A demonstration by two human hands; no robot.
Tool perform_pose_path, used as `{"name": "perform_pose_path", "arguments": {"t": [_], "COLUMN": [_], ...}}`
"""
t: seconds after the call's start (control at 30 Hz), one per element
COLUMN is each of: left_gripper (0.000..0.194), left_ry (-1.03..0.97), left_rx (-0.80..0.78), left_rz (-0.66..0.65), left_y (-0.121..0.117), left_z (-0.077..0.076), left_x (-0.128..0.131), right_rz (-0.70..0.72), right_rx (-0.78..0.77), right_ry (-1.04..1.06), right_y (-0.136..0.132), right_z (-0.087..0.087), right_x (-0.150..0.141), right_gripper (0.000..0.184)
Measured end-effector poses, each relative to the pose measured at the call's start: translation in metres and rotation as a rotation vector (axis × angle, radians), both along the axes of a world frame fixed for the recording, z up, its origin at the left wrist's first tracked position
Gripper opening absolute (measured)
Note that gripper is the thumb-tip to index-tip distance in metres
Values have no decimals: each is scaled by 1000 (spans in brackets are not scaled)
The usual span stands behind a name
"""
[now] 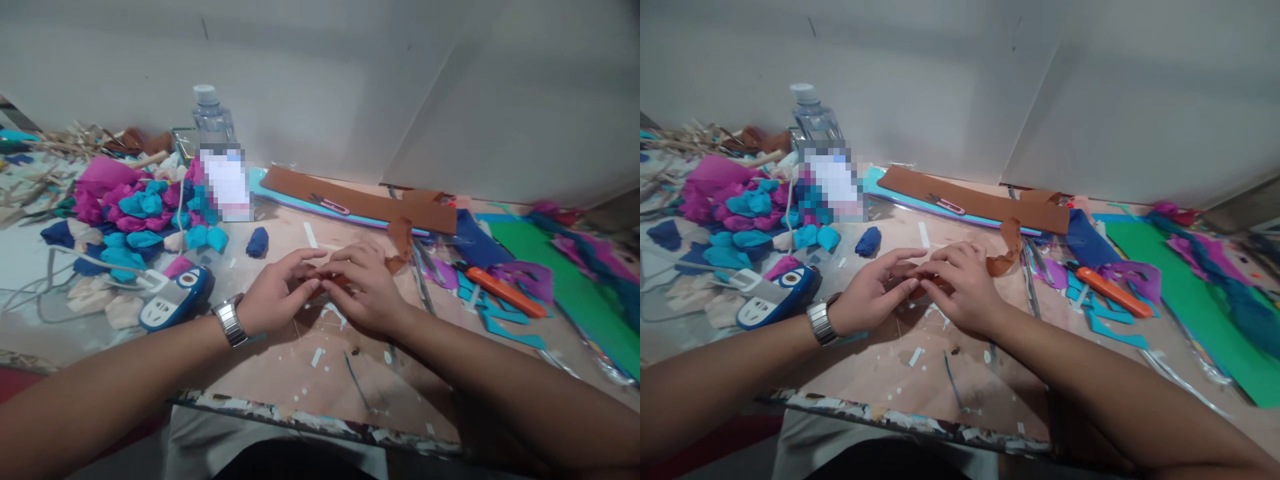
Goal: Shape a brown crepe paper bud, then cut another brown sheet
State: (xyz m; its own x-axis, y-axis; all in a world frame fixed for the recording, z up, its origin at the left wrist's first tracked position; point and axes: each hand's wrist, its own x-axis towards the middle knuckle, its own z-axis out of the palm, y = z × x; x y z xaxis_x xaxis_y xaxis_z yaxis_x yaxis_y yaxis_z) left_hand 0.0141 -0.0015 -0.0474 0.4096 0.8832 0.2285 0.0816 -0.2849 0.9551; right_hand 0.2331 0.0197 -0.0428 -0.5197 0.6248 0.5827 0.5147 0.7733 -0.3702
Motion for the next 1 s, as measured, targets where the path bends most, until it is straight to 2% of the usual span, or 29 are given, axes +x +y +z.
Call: {"name": "perform_pose_path", "arguments": {"t": [0.2,0.5,0.77,0.87,1.0], "left_gripper": [50,51,50,47,39], "left_ry": [10,140,252,176,53], "left_rx": [-5,57,91,117,70], "left_rz": [-30,38,46,60,93], "left_y": [-1,0,2,2,1], "left_z": [-1,-4,-3,-1,0], "left_x": [0,0,0,0,-1], "right_rz": [17,11,5,-10,7], "right_rx": [19,-14,23,13,23], "right_ry": [-4,58,62,28,-1], "right_y": [0,0,1,2,2], "right_z": [-2,0,1,0,-1], "right_x": [-1,1,-1,0,0], "right_gripper": [19,13,11,12,13]}}
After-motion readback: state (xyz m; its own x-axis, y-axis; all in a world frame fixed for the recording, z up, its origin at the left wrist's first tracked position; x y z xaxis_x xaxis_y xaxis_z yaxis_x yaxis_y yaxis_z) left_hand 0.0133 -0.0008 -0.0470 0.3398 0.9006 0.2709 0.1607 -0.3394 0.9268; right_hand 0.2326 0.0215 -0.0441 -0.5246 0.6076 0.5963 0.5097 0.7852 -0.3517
